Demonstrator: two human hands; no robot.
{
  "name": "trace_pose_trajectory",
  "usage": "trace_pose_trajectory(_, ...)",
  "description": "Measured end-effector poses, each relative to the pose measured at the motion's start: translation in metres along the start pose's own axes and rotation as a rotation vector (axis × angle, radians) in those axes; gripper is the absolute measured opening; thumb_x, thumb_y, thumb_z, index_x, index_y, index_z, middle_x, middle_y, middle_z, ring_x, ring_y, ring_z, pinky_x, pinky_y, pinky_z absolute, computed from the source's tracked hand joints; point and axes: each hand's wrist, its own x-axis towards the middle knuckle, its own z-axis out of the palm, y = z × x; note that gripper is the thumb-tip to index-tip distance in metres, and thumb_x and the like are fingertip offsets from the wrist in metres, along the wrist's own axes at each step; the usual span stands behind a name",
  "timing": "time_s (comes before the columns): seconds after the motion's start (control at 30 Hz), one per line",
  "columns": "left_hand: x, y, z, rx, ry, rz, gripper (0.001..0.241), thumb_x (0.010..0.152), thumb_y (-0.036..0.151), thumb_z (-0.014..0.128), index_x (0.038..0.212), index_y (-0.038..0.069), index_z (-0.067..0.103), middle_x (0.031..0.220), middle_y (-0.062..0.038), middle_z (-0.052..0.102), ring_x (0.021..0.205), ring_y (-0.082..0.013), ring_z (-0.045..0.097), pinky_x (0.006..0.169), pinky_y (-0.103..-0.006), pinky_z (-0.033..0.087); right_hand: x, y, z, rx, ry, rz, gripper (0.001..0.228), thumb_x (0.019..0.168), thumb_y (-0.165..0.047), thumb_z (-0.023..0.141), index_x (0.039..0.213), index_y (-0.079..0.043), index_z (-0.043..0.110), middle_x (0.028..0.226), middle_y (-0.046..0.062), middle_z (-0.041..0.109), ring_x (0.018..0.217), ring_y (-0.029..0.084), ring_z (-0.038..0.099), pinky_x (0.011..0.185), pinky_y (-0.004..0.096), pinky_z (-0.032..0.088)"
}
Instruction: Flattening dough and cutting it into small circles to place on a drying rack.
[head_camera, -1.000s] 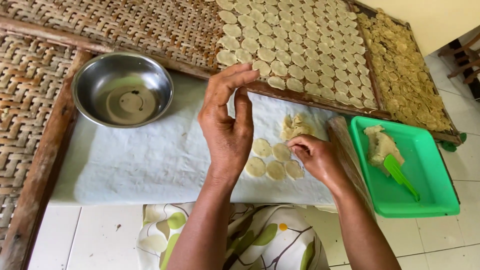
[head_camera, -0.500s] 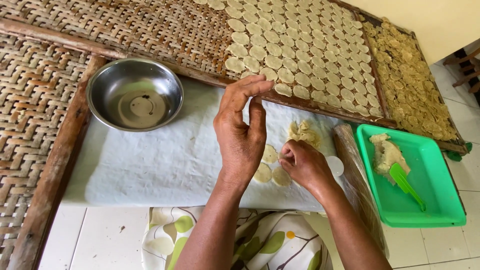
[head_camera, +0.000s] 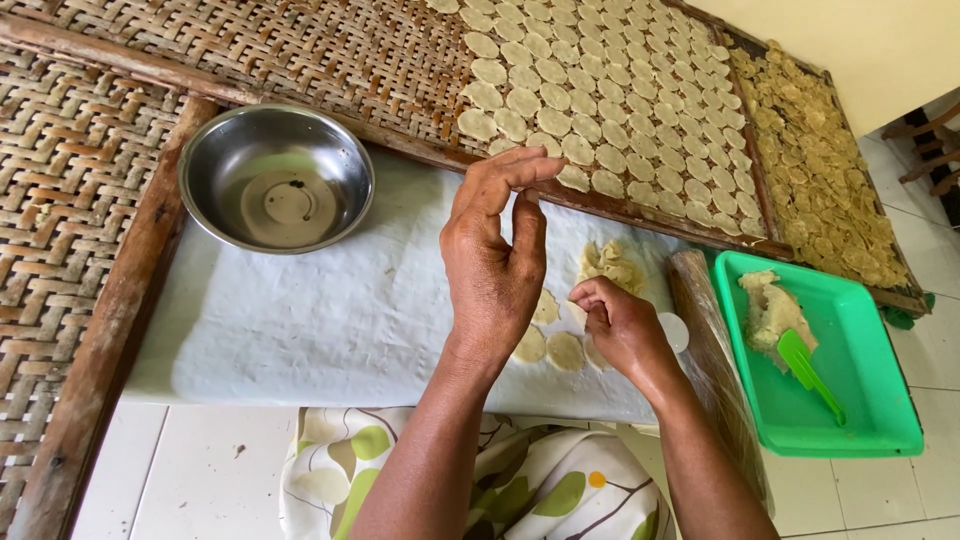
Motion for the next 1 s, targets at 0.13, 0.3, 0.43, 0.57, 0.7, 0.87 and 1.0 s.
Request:
trace_pose_trajectory(0.13,0.000,-0.001,0.002,-0.009,-0.012,-0.034,0.028,0.100,-0.007,0.058,0.118,0.011,0.071,0.127,-0.009,0.071,0.123,-0.0210,0.070,0.104,-0.0325,0.056,0.003,0.004,-0.003,0.051,-0.019,0.052,0.027,0.092,0.003,0.059,0.113,-0.012,0.067,0.099,0.006,0.077,0.085,0.014,0.075,0.076,0.029,0.059)
trace_pose_trajectory(0.3,-0.001,-0.002,0.004,0.013,-0.047,-0.057,0.027,0.099,-0.005,0.059,0.117,0.011,0.072,0.125,-0.008,0.072,0.121,-0.0210,0.070,0.103,-0.0328,0.056,0.009,0.026,-0.008,0.315,-0.132,0.225,0.035,0.093,0.006,0.049,0.120,-0.009,0.063,0.102,0.009,0.071,0.081,0.015,0.070,0.074,0.029,0.058)
trace_pose_trajectory(0.43,-0.003,-0.005,0.006,0.034,-0.080,-0.067,0.027,0.098,-0.004,0.059,0.116,0.011,0.073,0.123,-0.008,0.073,0.121,-0.0220,0.070,0.104,-0.0338,0.055,0.011,0.027,-0.013,0.489,-0.147,0.263,0.035,0.095,0.004,0.046,0.123,-0.007,0.063,0.103,0.011,0.070,0.085,0.015,0.069,0.076,0.029,0.058)
trace_pose_trajectory(0.57,-0.004,-0.008,0.008,0.014,-0.105,-0.074,0.027,0.098,-0.003,0.059,0.117,0.010,0.072,0.124,-0.009,0.073,0.124,-0.0231,0.070,0.105,-0.0344,0.054,0.006,0.007,-0.014,0.353,-0.135,0.258,0.029,0.094,-0.005,0.058,0.122,-0.010,0.062,0.103,0.008,0.072,0.088,0.016,0.071,0.076,0.031,0.059)
trace_pose_trajectory(0.7,-0.004,-0.008,0.009,-0.014,-0.116,-0.104,0.028,0.098,-0.003,0.058,0.118,0.010,0.073,0.124,-0.010,0.072,0.122,-0.0224,0.070,0.104,-0.0337,0.055,0.002,-0.026,-0.010,0.039,-0.145,0.203,0.034,0.086,-0.018,0.077,0.117,-0.015,0.063,0.098,0.003,0.075,0.086,0.017,0.073,0.076,0.034,0.061)
trace_pose_trajectory(0.87,-0.004,-0.008,0.008,-0.007,-0.109,-0.100,0.027,0.099,-0.003,0.059,0.118,0.010,0.073,0.124,-0.010,0.072,0.122,-0.0221,0.070,0.103,-0.0335,0.055,-0.001,-0.035,-0.007,-0.044,-0.117,0.149,0.036,0.084,-0.017,0.079,0.116,-0.014,0.064,0.091,0.007,0.075,0.081,0.019,0.075,0.073,0.035,0.060)
trace_pose_trajectory(1.0,-0.003,-0.007,0.007,-0.015,-0.108,-0.108,0.027,0.099,-0.003,0.059,0.118,0.011,0.073,0.124,-0.009,0.072,0.121,-0.0219,0.071,0.103,-0.0334,0.055,-0.002,-0.021,-0.002,-0.081,-0.065,0.080,0.031,0.087,-0.012,0.073,0.117,-0.015,0.064,0.090,0.008,0.075,0.080,0.020,0.075,0.072,0.035,0.059)
